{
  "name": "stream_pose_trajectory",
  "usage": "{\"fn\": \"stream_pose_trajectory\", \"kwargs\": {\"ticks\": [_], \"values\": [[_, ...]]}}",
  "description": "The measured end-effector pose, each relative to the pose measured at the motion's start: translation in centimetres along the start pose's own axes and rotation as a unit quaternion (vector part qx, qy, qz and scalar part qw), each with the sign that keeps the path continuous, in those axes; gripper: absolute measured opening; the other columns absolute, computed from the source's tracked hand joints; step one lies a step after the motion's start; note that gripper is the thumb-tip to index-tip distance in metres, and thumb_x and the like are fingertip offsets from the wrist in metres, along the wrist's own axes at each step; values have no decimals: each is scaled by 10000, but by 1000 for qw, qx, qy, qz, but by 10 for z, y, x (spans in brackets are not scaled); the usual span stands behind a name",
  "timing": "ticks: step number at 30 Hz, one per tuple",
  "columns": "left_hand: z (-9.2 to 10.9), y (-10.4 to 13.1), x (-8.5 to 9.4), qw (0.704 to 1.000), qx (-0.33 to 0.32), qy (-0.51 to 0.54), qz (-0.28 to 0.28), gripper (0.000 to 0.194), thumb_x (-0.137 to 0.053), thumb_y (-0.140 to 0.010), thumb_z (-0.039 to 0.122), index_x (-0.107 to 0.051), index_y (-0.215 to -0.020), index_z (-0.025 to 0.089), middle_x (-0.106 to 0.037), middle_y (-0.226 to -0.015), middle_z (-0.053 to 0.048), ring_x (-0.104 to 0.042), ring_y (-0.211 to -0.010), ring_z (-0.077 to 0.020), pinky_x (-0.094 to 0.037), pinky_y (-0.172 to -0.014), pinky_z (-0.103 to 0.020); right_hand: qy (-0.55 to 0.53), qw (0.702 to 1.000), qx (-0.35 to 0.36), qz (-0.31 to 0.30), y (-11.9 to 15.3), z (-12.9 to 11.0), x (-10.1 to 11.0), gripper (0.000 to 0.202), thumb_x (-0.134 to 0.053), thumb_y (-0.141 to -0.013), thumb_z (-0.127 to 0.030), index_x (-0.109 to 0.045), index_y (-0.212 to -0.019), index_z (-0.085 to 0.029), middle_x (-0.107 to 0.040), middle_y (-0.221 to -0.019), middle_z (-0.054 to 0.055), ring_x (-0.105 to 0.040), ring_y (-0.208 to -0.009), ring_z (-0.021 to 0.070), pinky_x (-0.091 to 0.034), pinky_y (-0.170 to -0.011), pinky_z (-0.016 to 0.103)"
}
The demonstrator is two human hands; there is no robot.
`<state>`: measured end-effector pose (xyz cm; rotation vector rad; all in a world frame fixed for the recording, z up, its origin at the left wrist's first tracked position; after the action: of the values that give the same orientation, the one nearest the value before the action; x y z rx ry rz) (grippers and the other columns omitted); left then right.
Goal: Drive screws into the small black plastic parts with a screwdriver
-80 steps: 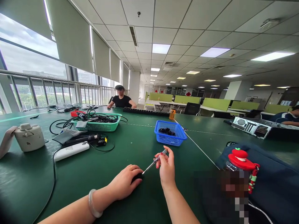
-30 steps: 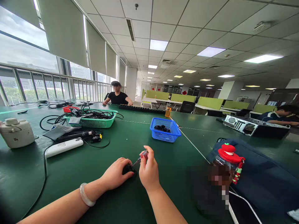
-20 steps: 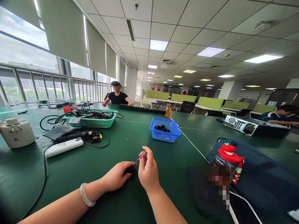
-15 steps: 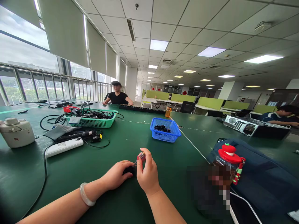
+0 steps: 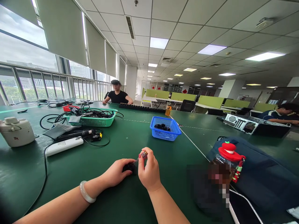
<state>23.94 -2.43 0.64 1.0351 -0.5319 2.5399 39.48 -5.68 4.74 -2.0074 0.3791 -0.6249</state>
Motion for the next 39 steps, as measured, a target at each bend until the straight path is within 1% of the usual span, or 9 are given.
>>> {"fn": "stream_pose_trajectory", "kwargs": {"ticks": [11, 17, 23, 26, 28, 31, 34, 37, 39], "values": [[0, -1, -1, 1000, -3, 2, 8, 348, -602, -761, 203, -662, -1102, 235, -690, -1094, -23, -607, -1008, -204, -429, -929, -292, 34, 994, 87, -49, 2, -14, -4, 163, -435, -885, -122, -451, -1024, -205, -570, -742, 11, -563, -615, 144, -489, -597, 269], [4, -1, -2, 999, -45, -1, 18, 185, -492, -816, 177, -672, -857, 189, -700, -889, -9, -607, -822, -167, -455, -795, -269, 32, 983, 148, -102, 4, -34, -13, 150, -415, -847, -92, -442, -918, -222, -560, -728, 4, -529, -583, 139, -448, -568, 258], [4, -3, -4, 997, -66, -16, 19, 180, -458, -785, 124, -624, -733, 170, -680, -823, -16, -581, -756, -153, -455, -720, -257, -2, 982, 140, -124, 9, -36, -21, 166, -394, -805, -79, -433, -848, -234, -574, -724, 6, -542, -605, 149, -443, -581, 258], [7, -2, -4, 997, -70, -16, 10, 196, -462, -777, 119, -651, -775, 173, -693, -853, -21, -603, -793, -161, -469, -760, -265, -6, 980, 129, -152, 12, -33, -24, 166, -404, -793, -75, -438, -842, -230, -569, -680, -8, -527, -568, 146, -422, -565, 254], [9, -1, -2, 998, -62, -11, 8, 220, -493, -771, 145, -678, -885, 179, -705, -954, -33, -622, -880, -180, -472, -831, -280, -5, 975, 138, -176, 14, -35, -26, 166, -404, -782, -78, -446, -841, -227, -549, -630, -23, -505, -527, 140, -394, -536, 250], [8, -2, 0, 999, -41, -16, -5, 346, -568, -743, 218, -662, -1075, 186, -686, -1102, -47, -615, -1005, -209, -449, -930, -298, 11, 960, 182, -212, 19, -42, -31, 213, -411, -744, -89, -492, -901, -209, -579, -618, -21, -522, -520, 148, -368, -521, 259], [2, -5, -2, 999, -15, -31, -31, 397, -554, -731, 213, -653, -1115, 199, -676, -1137, -41, -603, -1049, -207, -431, -970, -303, 44, 936, 223, -270, 27, -51, -40, 224, -472, -706, -128, -544, -904, -201, -634, -656, -12, -556, -540, 157, -357, -516, 268], [-5, -8, -4, 999, 13, -38, -37, 413, -490, -739, 173, -653, -1117, 210, -663, -1167, -34, -588, -1079, -196, -421, -983, -308, 87, 920, 235, -302, 33, -56, -48, 82, -551, -731, -224, -570, -809, -206, -645, -649, -10, -564, -529, 156, -326, -487, 272], [-5, -8, -4, 999, 13, -39, -28, 409, -484, -739, 174, -651, -1110, 221, -663, -1164, -22, -583, -1077, -190, -420, -982, -311, 112, 921, 235, -289, 34, -58, -49, 167, -562, -780, -361, -561, -728, -202, -625, -599, -1, -546, -495, 156, -301, -468, 279]]}}
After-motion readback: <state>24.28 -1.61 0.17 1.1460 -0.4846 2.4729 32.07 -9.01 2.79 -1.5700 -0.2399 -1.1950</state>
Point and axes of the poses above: each hand's wrist, its own y-axis away from the middle knuckle, its own x-axis out of the back of the hand, z = x × y, the point moved 4 cm from there along -y, towards the middle knuckle
